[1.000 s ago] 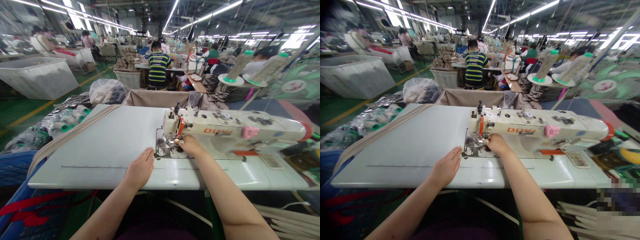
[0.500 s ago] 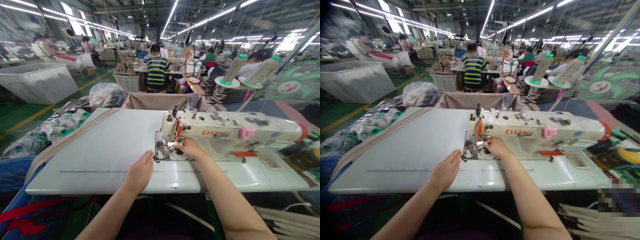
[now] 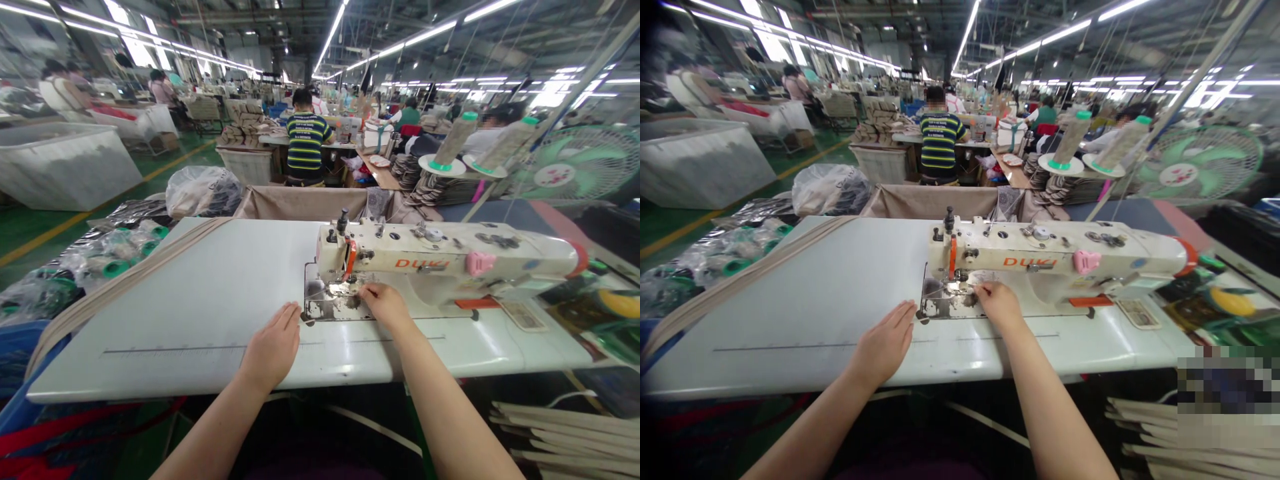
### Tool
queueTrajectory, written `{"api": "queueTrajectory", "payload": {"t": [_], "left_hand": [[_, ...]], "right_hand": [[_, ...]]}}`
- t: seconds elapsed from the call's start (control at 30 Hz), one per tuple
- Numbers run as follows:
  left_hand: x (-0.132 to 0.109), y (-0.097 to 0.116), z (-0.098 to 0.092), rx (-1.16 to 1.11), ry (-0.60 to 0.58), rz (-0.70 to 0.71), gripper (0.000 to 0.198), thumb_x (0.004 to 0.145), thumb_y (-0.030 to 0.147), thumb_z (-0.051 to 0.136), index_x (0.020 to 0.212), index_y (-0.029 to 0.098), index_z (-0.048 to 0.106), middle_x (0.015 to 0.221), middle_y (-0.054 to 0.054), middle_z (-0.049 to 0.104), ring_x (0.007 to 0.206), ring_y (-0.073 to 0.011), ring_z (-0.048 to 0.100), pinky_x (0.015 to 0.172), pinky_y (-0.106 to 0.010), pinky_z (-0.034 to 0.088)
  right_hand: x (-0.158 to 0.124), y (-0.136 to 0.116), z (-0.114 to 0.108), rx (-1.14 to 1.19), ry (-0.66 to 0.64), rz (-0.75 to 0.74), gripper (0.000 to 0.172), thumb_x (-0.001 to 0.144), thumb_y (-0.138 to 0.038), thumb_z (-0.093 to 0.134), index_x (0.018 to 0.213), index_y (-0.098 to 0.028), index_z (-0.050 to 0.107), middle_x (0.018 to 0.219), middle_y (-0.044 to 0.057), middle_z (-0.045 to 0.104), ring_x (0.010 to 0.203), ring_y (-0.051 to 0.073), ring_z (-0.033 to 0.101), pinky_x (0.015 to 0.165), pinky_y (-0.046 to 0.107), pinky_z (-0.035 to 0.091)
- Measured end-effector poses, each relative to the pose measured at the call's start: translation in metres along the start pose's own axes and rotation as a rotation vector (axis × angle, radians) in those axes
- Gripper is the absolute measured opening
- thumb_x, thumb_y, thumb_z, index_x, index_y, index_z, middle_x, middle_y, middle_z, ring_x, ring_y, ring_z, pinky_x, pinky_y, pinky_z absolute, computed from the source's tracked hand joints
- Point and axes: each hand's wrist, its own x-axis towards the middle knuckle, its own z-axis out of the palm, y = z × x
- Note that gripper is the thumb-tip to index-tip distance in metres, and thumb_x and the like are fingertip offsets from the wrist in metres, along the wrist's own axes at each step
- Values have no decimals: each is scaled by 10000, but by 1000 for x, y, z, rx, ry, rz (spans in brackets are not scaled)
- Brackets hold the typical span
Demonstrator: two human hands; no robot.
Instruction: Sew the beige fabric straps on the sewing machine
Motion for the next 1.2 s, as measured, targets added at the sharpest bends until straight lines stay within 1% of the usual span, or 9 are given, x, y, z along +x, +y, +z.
{"api": "queueTrajectory", "payload": {"t": [0.17, 0.37, 0.47, 0.57, 0.67, 0.77, 0.87, 1.0, 1.2], "left_hand": [[-1, -1, 1, -12, 6, -5, 452, 1013, 184, 398, 1429, 99, 549, 1493, -101, 557, 1388, -243, 517, 1128, -382, 497], [-3, -2, 3, -58, 23, -6, 456, 1003, 183, 407, 1433, 127, 550, 1481, -95, 570, 1388, -246, 517, 1134, -380, 485], [-3, -3, 3, -80, 31, -4, 462, 997, 180, 418, 1438, 129, 546, 1481, -103, 568, 1385, -254, 521, 1133, -386, 486], [-3, -3, 2, -76, 26, -3, 460, 1002, 178, 411, 1439, 119, 541, 1487, -105, 563, 1390, -257, 515, 1133, -397, 486], [-3, -2, 1, -45, 12, -2, 449, 1012, 181, 400, 1428, 97, 545, 1491, -109, 558, 1390, -253, 513, 1134, -398, 486], [-3, -2, 0, -21, 8, 4, 447, 1013, 178, 399, 1426, 87, 544, 1500, -108, 549, 1393, -249, 509, 1136, -398, 487], [-3, -2, 0, -17, 7, 9, 447, 1008, 172, 404, 1424, 86, 546, 1496, -109, 553, 1396, -249, 506, 1134, -397, 490], [-2, -2, -1, -25, 11, 7, 448, 1001, 159, 403, 1416, 81, 552, 1477, -120, 570, 1385, -254, 518, 1143, -408, 484], [-1, -1, -3, -71, 36, 1, 446, 989, 154, 411, 1401, 97, 574, 1459, -124, 586, 1372, -247, 534, 1131, -392, 500]], "right_hand": [[-19, -5, 9, -5, 97, -19, 274, 995, -358, 511, 943, -222, 743, 945, 69, 755, 878, 227, 675, 745, 290, 436], [-32, -15, 18, -10, 109, -134, 220, 1004, -353, 544, 1042, -198, 696, 1005, 90, 744, 963, 260, 662, 890, 346, 434], [-34, -18, 23, 3, 125, -106, 257, 1038, -359, 475, 1045, -188, 668, 974, 110, 733, 905, 265, 663, 848, 353, 449], [-31, -21, 28, 23, 151, -60, 260, 1038, -312, 438, 1091, -168, 648, 1043, 152, 710, 944, 275, 651, 854, 359, 453], [-23, -23, 34, 69, 165, -5, 191, 962, -277, 550, 1085, -174, 653, 1076, 140, 701, 961, 264, 640, 839, 342, 459], [-13, -24, 40, 148, 136, 60, 133, 851, -280, 665, 963, -211, 685, 857, 31, 704, 788, 208, 634, 691, 274, 451], [-5, -27, 46, 222, 111, 122, 115, 813, -283, 672, 897, -226, 725, 655, -33, 637, 635, 170, 591, 583, 240, 402], [1, -32, 53, 287, 118, 177, 173, 791, -268, 684, 935, -255, 777, 694, -30, 690, 664, 164, 636, 617, 238, 418], [5, -31, 57, 307, 142, 209, 134, 755, -263, 733, 873, -269, 795, 735, -12, 734, 715, 190, 668, 664, 264, 431]]}}
